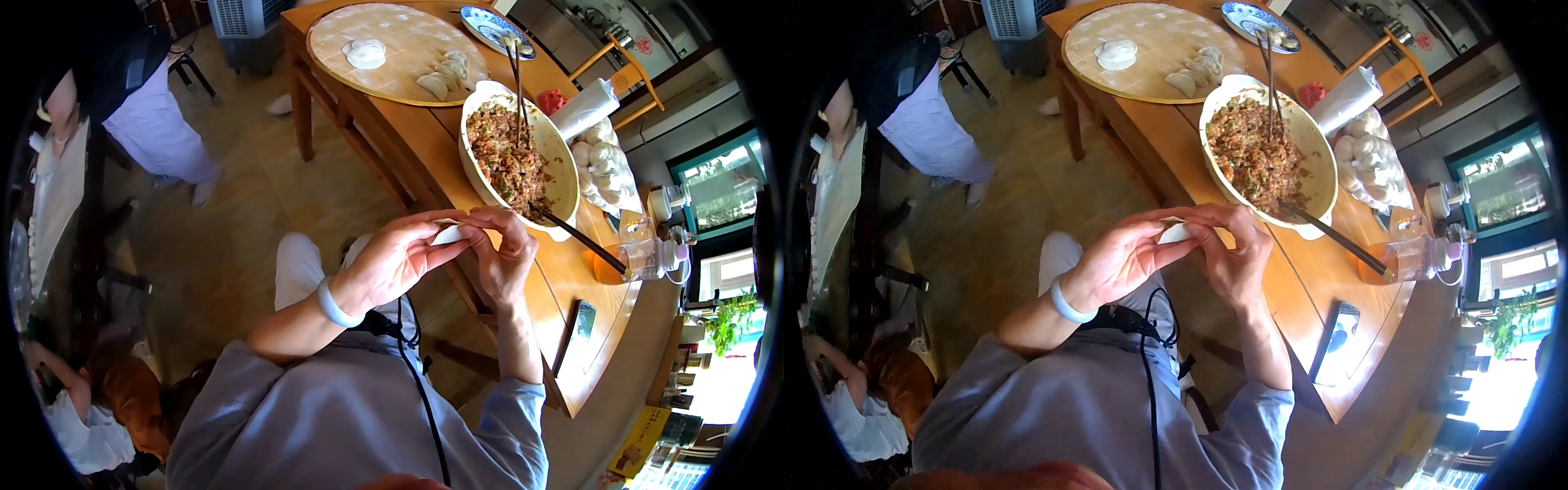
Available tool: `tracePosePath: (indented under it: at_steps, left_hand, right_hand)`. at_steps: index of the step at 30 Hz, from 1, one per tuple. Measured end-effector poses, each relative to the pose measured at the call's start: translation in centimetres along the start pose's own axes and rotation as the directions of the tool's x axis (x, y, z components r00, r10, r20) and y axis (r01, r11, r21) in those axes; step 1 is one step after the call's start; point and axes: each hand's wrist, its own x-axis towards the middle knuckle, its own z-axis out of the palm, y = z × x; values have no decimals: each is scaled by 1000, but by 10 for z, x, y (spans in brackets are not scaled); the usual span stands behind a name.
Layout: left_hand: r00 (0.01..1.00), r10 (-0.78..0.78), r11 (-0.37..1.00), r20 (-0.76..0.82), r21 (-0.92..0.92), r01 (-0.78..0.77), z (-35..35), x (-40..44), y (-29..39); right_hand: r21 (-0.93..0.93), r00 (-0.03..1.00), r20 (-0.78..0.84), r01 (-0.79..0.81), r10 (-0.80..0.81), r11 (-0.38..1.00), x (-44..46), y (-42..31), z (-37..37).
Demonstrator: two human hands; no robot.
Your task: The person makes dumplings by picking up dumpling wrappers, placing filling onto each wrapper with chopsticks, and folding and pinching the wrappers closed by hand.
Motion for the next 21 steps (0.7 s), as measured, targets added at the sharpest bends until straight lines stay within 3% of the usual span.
tracePosePath:
  at_steps: [2, 5, 9, 12, 21]
  left_hand:
    - [1000, 12, 999, 23, -36, -11, -2, 0, 0]
    - [999, -42, 999, 35, -19, 43, 1, -1, 0]
    - [994, -59, 994, 94, -88, 68, -3, 0, -4]
    - [997, -72, 995, 38, -66, 74, -2, 1, -5]
    - [996, -89, 991, -27, -98, 86, -9, 3, -7]
  right_hand:
    - [-48, 996, 38, 79, -78, 996, 1, 5, -7]
    - [-142, 957, 254, 183, -143, 973, 7, -5, -20]
    - [-156, 959, 250, 174, -131, 972, 8, -6, -17]
    - [-208, 964, 259, 120, -64, 971, 6, -11, -19]
    - [-267, 954, 236, 249, -187, 931, 6, -2, -13]
